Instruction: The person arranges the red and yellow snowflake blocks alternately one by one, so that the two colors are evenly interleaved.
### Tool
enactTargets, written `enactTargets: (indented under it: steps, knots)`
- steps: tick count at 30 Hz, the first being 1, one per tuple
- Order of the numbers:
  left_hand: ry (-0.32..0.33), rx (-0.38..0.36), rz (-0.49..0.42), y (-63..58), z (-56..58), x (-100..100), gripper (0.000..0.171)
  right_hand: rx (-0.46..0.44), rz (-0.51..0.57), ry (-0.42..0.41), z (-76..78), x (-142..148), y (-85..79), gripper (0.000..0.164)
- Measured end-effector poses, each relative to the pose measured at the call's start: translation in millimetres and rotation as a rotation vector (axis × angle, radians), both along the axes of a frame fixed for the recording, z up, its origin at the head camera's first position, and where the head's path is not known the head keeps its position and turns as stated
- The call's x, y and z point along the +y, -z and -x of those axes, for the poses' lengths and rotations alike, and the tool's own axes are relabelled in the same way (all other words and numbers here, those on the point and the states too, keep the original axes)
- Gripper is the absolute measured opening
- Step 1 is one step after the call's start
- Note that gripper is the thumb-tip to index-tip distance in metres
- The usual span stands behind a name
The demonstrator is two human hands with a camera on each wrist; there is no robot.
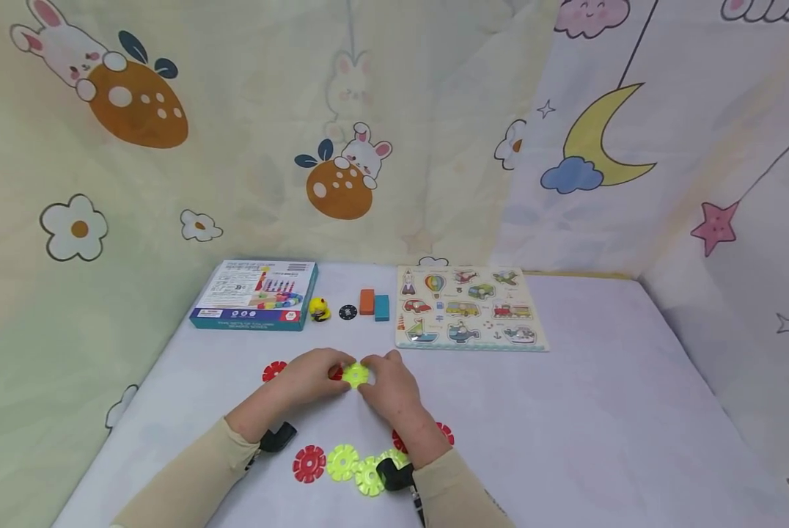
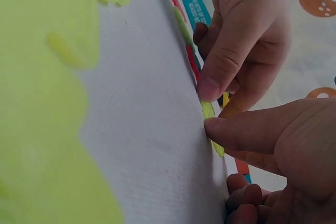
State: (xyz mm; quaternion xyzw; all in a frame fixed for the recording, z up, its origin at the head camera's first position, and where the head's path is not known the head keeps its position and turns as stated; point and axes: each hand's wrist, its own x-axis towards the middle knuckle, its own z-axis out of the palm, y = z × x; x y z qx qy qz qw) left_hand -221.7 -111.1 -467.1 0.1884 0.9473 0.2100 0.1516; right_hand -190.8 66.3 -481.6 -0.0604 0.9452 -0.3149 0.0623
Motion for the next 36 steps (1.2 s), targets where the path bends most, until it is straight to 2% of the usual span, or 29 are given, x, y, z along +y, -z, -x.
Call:
enactTargets:
  steps: [6, 12, 19, 24, 30, 36]
  knots:
    - [-0.009, -0.016, -0.019, 4.8, 0.0, -3.2, 0.050, -0.038, 0.009, -0.020, 0.7, 2.4, -2.7, 0.043]
    - [-0.010, -0.029, -0.056, 12.9, 3.7, -4.1, 0.052, -0.062, 0.042, -0.053, -1.8, 14.6, -25.6, 0.043]
    - [0.024, -0.027, -0.075, 15.1, 4.9, -5.3, 0.056, -0.035, 0.074, -0.077, -17.8, 32.9, -51.0, 0.039]
    - [0.046, -0.022, -0.058, 12.8, 3.7, -6.5, 0.055, -0.043, 0.095, -0.065, -33.5, 46.8, -60.8, 0.042]
    - [0.037, -0.025, -0.050, 13.0, 2.4, -6.5, 0.053, -0.098, 0.110, -0.030, -52.2, 63.3, -59.6, 0.049]
    - [0.036, -0.016, -0.064, 15.3, 3.1, -5.9, 0.053, -0.157, 0.083, -0.047, -66.9, 76.6, -40.2, 0.044]
